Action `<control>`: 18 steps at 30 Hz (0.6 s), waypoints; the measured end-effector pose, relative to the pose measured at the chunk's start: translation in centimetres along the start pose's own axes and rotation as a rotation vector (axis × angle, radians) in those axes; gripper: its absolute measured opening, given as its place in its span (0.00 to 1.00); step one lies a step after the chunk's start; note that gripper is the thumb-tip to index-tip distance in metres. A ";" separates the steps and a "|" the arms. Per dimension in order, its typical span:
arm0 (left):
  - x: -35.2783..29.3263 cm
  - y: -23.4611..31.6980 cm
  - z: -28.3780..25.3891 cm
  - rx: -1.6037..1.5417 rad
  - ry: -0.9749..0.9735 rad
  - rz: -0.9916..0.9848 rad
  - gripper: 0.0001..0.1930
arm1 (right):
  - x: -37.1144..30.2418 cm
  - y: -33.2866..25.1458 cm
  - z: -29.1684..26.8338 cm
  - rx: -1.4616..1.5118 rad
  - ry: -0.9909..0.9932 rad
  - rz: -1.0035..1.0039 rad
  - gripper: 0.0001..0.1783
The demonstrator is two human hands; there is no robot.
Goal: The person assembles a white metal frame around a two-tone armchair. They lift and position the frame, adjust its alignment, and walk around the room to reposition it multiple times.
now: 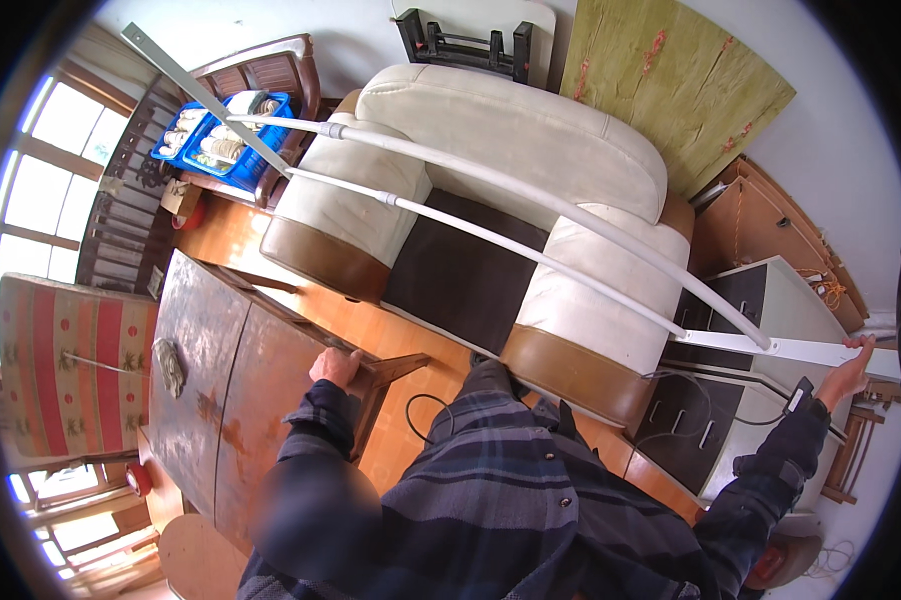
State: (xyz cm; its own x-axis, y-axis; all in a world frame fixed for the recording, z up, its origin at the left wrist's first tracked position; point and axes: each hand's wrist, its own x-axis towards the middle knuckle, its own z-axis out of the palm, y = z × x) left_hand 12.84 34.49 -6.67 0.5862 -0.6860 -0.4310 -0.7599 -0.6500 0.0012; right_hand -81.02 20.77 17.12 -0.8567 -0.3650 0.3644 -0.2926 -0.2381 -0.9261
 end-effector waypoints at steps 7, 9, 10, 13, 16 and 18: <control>0.3 -0.2 0.2 0.011 -0.003 -0.004 0.35 | 0.2 0.3 -0.2 0.009 0.000 0.014 0.21; 0.4 -0.2 0.3 0.014 -0.001 -0.006 0.35 | 0.1 0.2 -0.2 -0.042 0.006 -0.008 0.21; 0.4 -0.1 0.3 0.019 -0.001 -0.023 0.35 | 0.1 0.2 -0.2 -0.071 0.014 -0.016 0.22; 0.2 0.0 0.2 0.011 0.006 -0.028 0.35 | -0.1 0.2 -0.2 -0.043 0.009 0.000 0.22; 0.0 0.2 0.0 0.010 0.004 -0.031 0.35 | 0.0 0.3 -0.2 -0.063 0.022 -0.007 0.22; 0.0 0.3 -0.1 0.005 0.012 -0.012 0.34 | 0.4 0.7 -0.5 -0.067 0.021 -0.018 0.22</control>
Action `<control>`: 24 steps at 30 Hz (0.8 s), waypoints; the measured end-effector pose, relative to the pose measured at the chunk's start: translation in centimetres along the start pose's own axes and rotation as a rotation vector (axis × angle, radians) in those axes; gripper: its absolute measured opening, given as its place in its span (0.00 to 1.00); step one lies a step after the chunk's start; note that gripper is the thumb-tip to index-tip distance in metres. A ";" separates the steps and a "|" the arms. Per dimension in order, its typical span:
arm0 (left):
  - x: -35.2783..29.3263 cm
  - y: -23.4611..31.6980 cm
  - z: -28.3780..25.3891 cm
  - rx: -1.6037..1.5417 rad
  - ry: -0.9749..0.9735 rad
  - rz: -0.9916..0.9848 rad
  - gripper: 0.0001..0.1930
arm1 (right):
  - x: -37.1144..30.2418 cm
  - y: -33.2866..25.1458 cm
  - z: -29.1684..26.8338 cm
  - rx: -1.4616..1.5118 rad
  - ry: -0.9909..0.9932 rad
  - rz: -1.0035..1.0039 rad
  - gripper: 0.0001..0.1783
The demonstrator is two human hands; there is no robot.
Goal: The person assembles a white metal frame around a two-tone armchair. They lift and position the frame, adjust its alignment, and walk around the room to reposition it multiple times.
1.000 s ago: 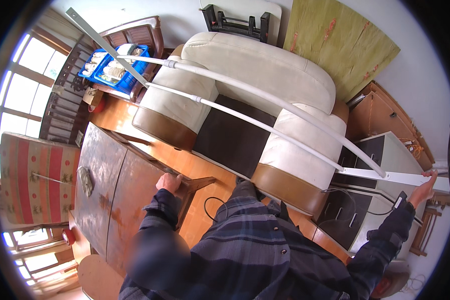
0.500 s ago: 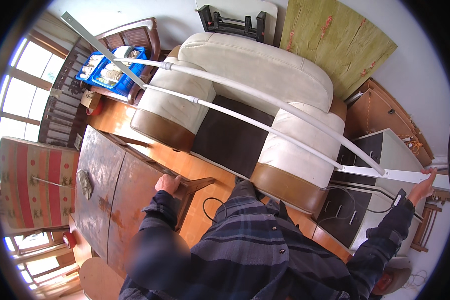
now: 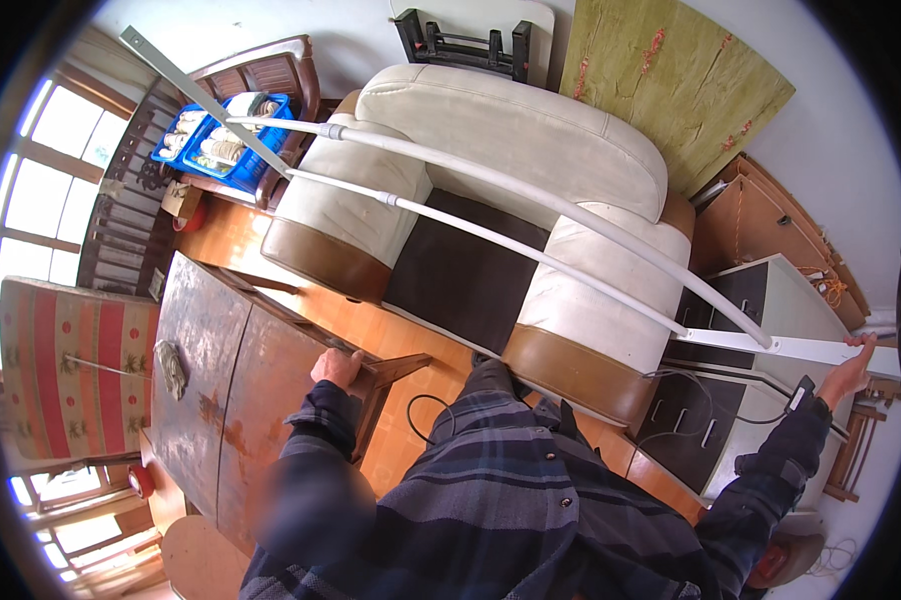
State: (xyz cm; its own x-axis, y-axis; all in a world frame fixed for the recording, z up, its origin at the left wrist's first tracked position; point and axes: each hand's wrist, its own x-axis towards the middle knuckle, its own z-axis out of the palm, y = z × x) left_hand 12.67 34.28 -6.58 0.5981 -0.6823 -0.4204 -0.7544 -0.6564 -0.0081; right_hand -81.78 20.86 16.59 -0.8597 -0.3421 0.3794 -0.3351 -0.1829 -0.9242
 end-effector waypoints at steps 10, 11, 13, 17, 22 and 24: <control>4.7 -4.3 3.9 0.158 -0.063 0.438 0.32 | 1.2 2.9 -0.8 0.023 -0.142 -0.119 0.20; 5.6 -4.7 4.2 0.170 -0.069 0.421 0.29 | 0.5 2.4 -0.4 0.073 -0.065 -0.042 0.19; 6.6 -5.4 4.1 0.338 0.000 0.734 0.23 | -1.3 0.3 0.7 -0.014 -0.002 -0.149 0.16; 6.2 -4.7 3.8 0.143 -0.051 0.303 0.34 | -4.7 -3.8 2.6 0.105 0.031 -0.097 0.17; 4.9 -2.8 2.3 0.121 -0.056 0.394 0.36 | -5.8 -5.4 3.1 0.015 0.064 -0.096 0.18; 4.7 -2.7 2.1 0.127 -0.054 0.399 0.35 | -5.8 -5.3 3.0 -0.015 0.045 -0.124 0.18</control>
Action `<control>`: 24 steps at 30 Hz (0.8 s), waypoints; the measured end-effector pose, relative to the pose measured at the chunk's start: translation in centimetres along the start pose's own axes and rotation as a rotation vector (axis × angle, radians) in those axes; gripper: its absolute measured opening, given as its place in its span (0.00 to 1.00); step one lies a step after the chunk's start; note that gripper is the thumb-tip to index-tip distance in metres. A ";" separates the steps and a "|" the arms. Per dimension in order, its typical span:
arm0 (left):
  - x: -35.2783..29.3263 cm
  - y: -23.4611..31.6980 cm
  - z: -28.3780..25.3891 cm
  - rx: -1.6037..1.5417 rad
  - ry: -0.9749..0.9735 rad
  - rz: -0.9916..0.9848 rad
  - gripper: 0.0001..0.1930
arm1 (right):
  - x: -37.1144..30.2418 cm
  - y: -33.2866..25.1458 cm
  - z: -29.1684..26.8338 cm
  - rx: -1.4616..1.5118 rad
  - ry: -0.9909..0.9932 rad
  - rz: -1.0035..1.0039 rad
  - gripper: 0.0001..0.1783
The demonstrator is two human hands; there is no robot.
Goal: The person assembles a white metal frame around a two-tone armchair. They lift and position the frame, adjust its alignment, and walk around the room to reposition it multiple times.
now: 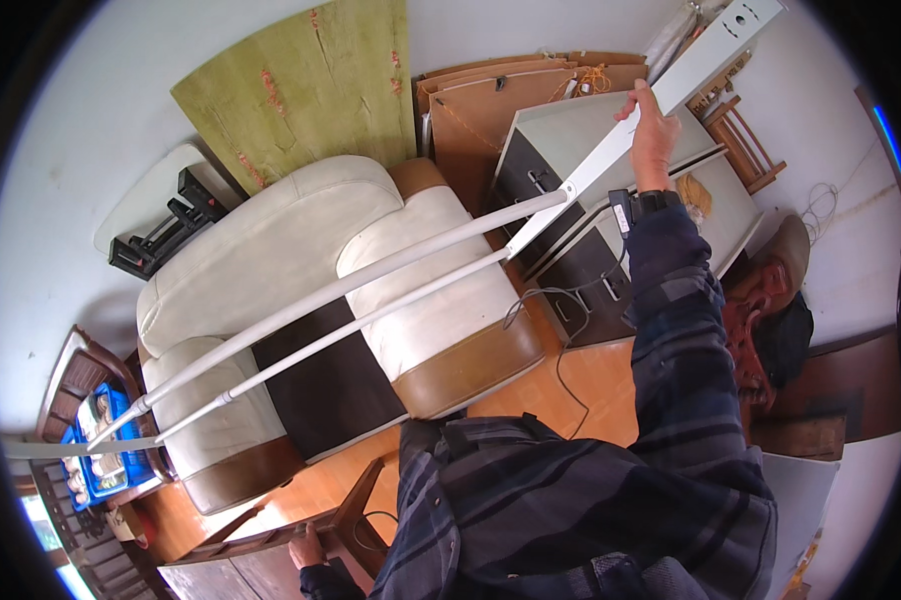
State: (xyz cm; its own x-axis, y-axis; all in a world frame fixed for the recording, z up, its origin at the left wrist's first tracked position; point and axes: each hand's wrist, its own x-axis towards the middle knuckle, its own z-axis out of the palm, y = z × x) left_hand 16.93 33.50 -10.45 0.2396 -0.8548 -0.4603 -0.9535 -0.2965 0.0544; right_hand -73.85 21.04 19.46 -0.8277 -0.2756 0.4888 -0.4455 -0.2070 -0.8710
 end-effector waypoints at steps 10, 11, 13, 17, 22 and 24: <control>1.5 -2.8 1.9 -0.016 -0.004 0.066 0.37 | 0.1 -0.1 0.0 0.023 0.001 0.011 0.16; 1.6 -2.9 2.0 -0.018 -0.005 0.047 0.37 | 0.0 -0.1 0.0 0.037 -0.002 0.014 0.16; 1.6 -3.0 2.2 -0.023 -0.006 0.014 0.37 | -0.1 -0.3 0.0 0.046 -0.004 0.018 0.16; 1.4 -2.5 1.7 0.019 -0.026 0.023 0.32 | -0.3 -0.3 0.0 0.026 -0.013 -0.005 0.20; 0.9 -2.1 1.2 0.026 -0.022 0.146 0.24 | -0.3 0.2 -0.3 -0.018 -0.018 -0.032 0.21; 1.0 -2.3 1.3 0.076 -0.018 0.126 0.25 | -0.1 0.6 -0.5 0.030 -0.039 -0.014 0.21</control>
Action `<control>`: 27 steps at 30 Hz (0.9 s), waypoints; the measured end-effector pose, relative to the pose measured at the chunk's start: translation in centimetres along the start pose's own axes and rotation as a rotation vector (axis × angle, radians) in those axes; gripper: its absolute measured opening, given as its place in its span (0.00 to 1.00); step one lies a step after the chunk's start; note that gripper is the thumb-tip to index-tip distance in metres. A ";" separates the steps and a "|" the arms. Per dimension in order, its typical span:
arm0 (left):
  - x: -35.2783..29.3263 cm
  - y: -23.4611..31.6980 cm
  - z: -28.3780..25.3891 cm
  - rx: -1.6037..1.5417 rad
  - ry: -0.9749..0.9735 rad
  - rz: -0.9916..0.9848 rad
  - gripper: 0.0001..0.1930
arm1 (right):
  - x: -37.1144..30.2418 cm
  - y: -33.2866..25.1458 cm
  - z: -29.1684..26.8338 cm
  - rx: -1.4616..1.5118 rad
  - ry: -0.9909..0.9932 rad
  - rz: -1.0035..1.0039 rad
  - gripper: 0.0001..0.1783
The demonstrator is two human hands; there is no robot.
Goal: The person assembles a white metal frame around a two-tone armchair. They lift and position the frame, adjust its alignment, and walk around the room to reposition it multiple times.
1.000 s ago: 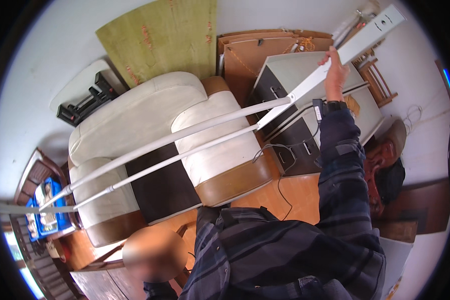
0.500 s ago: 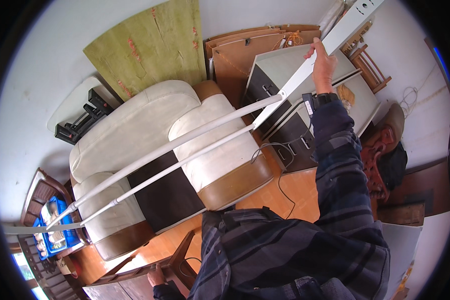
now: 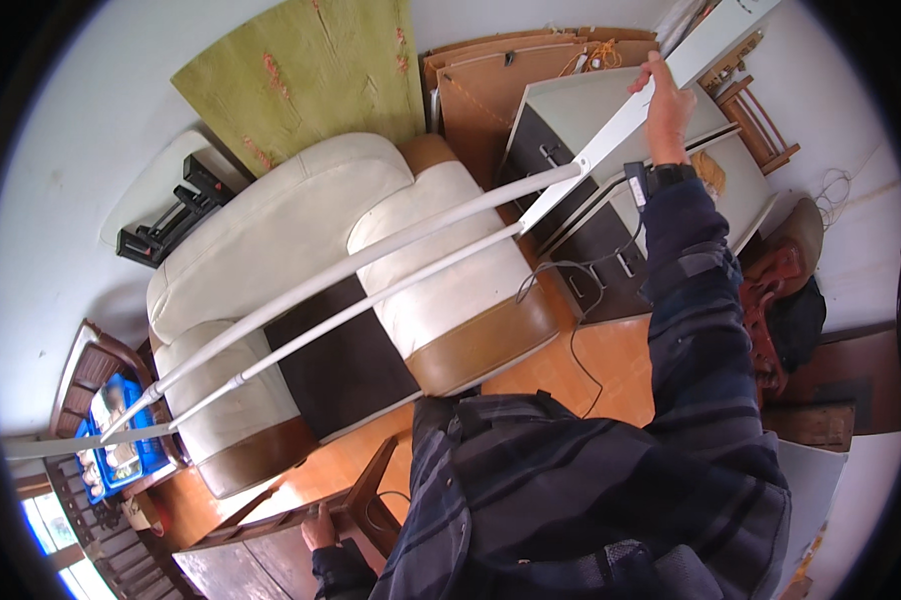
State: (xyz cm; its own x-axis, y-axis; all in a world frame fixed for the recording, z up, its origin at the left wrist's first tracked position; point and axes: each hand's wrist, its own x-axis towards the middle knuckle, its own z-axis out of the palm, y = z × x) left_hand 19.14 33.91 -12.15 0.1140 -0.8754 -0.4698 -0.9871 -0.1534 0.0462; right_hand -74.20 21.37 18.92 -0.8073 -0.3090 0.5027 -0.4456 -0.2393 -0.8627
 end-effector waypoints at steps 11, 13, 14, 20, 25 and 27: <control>0.9 -1.5 1.6 -0.037 0.002 -0.102 0.40 | 0.9 0.9 0.6 0.103 0.004 0.040 0.17; 0.9 -1.5 1.6 -0.032 -0.002 -0.107 0.40 | 1.0 0.8 0.7 0.097 0.007 0.032 0.17; 0.9 -1.5 1.5 -0.033 -0.002 -0.098 0.40 | 1.1 0.8 0.8 0.093 0.008 0.027 0.17; 0.4 -0.3 0.6 -0.069 -0.021 -0.149 0.39 | 1.2 0.9 1.0 0.106 0.004 0.017 0.16; 0.3 0.6 0.1 -0.040 -0.023 -0.168 0.39 | 1.4 1.0 1.2 0.109 -0.004 0.011 0.15; 0.2 0.7 0.0 -0.031 -0.029 -0.190 0.39 | 1.4 1.1 1.2 0.109 -0.010 0.004 0.15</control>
State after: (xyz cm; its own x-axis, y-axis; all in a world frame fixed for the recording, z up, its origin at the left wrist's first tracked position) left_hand 18.43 33.63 -12.15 0.2944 -0.8159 -0.4977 -0.9441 -0.3290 -0.0192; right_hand -75.37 19.55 18.79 -0.8047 -0.3189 0.5007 -0.3978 -0.3364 -0.8536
